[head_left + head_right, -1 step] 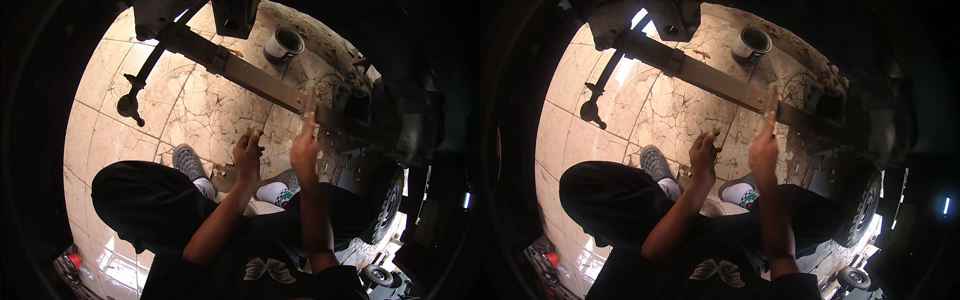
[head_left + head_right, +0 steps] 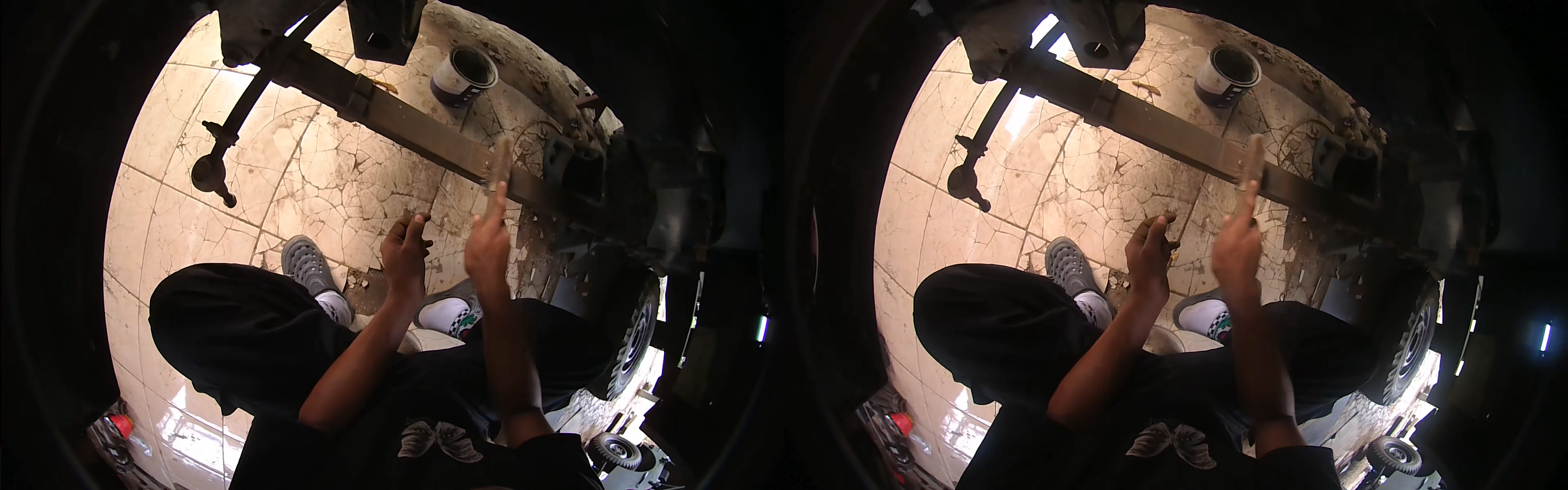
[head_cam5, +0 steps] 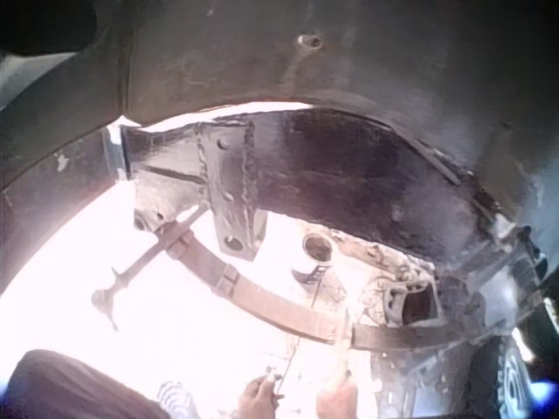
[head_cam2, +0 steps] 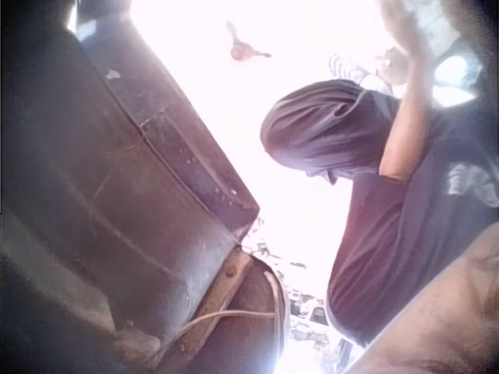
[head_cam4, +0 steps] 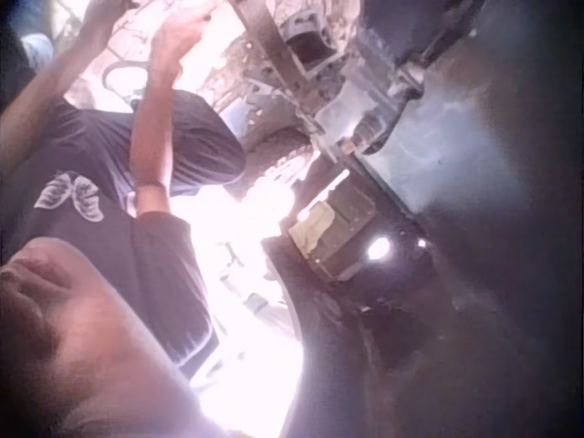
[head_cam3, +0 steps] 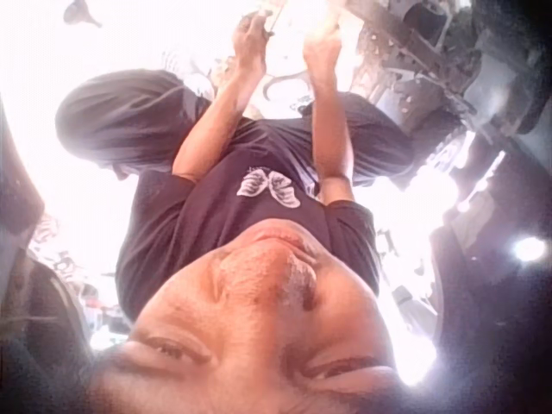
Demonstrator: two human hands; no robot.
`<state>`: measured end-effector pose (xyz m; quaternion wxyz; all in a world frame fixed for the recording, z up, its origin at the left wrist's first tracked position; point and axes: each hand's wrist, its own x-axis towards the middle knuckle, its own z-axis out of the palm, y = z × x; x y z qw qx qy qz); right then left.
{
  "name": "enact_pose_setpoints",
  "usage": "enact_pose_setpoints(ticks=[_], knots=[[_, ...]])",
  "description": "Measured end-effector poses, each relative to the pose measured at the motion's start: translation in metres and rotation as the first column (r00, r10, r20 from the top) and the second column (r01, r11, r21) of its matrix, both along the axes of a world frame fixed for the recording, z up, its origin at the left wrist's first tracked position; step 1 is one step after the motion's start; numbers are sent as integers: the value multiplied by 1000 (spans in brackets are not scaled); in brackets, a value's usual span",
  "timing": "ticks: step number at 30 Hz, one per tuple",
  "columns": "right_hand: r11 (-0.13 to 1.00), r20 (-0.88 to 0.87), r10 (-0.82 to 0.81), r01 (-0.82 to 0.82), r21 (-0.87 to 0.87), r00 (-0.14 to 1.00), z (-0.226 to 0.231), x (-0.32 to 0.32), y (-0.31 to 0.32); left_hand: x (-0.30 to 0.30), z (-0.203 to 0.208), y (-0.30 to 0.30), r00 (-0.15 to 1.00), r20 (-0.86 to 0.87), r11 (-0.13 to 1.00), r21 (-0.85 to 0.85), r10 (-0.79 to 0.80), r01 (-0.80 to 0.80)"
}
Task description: The person sits on the floor under a vehicle and scrubs a metal undercarriage beam with a wire brush. They repeatedly dip the brush into a container and scrub the same section of the beam.
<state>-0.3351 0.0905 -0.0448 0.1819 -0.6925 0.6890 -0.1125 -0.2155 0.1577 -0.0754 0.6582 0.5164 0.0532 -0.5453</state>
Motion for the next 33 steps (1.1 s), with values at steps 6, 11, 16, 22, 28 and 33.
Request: enact_pose_setpoints(ticks=[6, 11, 16, 22, 28, 33], knots=[[906, 290, 371, -275, -321, 882, -17, 120, -12, 59, -12, 0, 911, 183, 921, -198, 370, -335], [932, 449, 359, -283, -229, 819, 7, 187, -32, 121, 34, 0, 826, -74, 788, -266, 558, -556], [952, 520, 302, -281, -122, 799, 8, 161, 6, 126, 37, 4, 766, -69, 752, -152, 640, -642], [980, 567, 169, -201, -6, 806, 24, 199, -43, 129, 43, 13, 782, -32, 749, -265, 623, -607], [987, 530, 147, -162, -19, 835, 20, 204, -50, 138, 42, 18, 731, -3, 711, -226, 683, -666], [978, 564, 146, -206, 43, 813, 32, 196, 0, 137, 43, 23, 736, 5, 723, -194, 677, -663]])
